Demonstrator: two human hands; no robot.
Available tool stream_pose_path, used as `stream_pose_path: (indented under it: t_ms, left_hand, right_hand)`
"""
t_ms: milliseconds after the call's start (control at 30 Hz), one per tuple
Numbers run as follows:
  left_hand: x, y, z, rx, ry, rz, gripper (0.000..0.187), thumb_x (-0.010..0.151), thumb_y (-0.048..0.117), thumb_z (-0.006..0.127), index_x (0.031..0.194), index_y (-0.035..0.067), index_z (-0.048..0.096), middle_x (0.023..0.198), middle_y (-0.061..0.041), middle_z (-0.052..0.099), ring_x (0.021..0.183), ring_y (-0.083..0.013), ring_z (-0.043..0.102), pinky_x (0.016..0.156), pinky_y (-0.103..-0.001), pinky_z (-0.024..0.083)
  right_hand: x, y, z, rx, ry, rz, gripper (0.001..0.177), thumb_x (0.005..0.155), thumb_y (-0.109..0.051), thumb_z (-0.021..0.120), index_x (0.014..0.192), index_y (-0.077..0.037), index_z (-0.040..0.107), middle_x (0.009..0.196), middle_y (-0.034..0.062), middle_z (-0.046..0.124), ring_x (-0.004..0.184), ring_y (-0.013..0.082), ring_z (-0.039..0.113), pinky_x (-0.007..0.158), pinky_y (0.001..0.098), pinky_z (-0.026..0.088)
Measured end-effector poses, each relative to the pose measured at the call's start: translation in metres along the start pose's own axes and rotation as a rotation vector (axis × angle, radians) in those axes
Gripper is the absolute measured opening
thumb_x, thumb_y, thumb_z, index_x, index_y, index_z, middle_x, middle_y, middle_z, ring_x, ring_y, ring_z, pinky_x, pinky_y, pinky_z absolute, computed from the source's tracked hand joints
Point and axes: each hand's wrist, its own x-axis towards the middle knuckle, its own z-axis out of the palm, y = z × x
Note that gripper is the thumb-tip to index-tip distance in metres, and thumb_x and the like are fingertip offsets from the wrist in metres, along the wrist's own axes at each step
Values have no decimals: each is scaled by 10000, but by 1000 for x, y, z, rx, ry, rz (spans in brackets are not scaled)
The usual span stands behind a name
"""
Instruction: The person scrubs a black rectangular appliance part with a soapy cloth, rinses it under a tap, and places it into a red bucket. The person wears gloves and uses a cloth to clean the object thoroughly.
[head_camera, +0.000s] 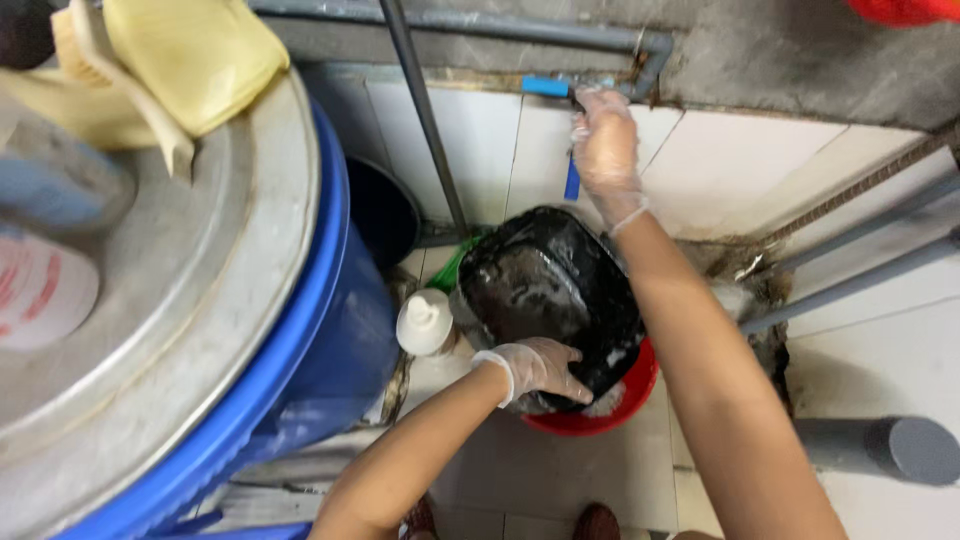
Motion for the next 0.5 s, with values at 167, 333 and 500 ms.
stream_pose_path:
  t_ms: [167,333,500]
  left_hand:
    - [86,-62,-17,-670,415,-41,638,897,476,702,1384,67,651,1255,-142,721,1114,-264,660,956,-383,494]
    - [176,-105,-40,-1403,572,-126,493,983,375,649,1398,109,623,1213,-99,720,976,-225,646,826,-401,478]
    - [203,-124,-49,-1734,558,-128,477,1009,348,560,1448,162,562,1359,-68,685,1095,-222,651,924,-370,526]
  right_hand:
    - [18,14,45,25,-30,-38,443,907,-1,608,1350,-12,623,1228,238,646,1165,419,599,1032,471,485]
    - [24,13,58,12,28,33,333,892,-8,617,1216,-40,688,1203,201,683,1132,392,642,1021,431,512]
    - [15,15,45,128,-35,99,374,813,47,572,1134,-70,724,1170,148,720,1123,348,671,1000,405,526]
